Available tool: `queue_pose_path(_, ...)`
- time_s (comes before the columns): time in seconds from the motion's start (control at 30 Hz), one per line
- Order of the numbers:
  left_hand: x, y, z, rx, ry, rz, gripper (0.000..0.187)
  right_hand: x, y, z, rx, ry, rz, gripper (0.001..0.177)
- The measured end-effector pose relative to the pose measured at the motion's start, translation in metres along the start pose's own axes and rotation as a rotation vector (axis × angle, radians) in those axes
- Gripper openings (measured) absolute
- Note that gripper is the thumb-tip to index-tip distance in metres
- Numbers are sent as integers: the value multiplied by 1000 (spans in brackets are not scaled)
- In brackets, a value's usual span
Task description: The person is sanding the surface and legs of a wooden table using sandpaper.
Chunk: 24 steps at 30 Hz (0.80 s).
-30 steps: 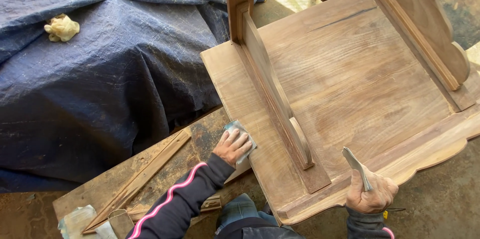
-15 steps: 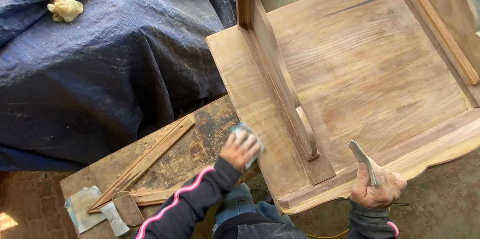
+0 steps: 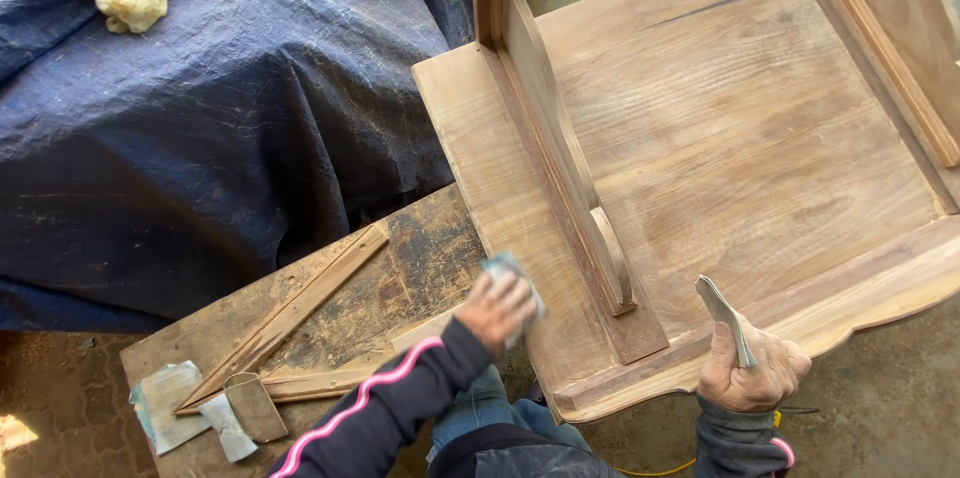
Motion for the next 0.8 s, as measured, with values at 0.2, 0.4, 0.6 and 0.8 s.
queue_pose_path(0.2, 8, -4, 15, 214, 168, -164, 50, 1, 2, -2, -20, 15, 27, 11)
queue_pose_path(0.4, 8, 52, 27, -180, -34, 61, 34, -1, 3, -1, -18, 31, 50, 12)
queue_pose_path(0.6, 48, -85, 39, 205, 34, -78, 42, 6, -3, -3, -1, 33, 63, 12)
queue_pose_path(0.8, 19, 13, 48, 301, 135, 53, 47, 8, -3, -2, -23, 28, 92, 15)
Point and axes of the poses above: each hand's wrist, its own x-axis towards the middle knuckle, its own z-axis out of the palm, y = z × x, the point moved 8 cm from there along x, towards the middle knuckle, and after that the axes turned 10 degrees about y, right-handed, at the moved point
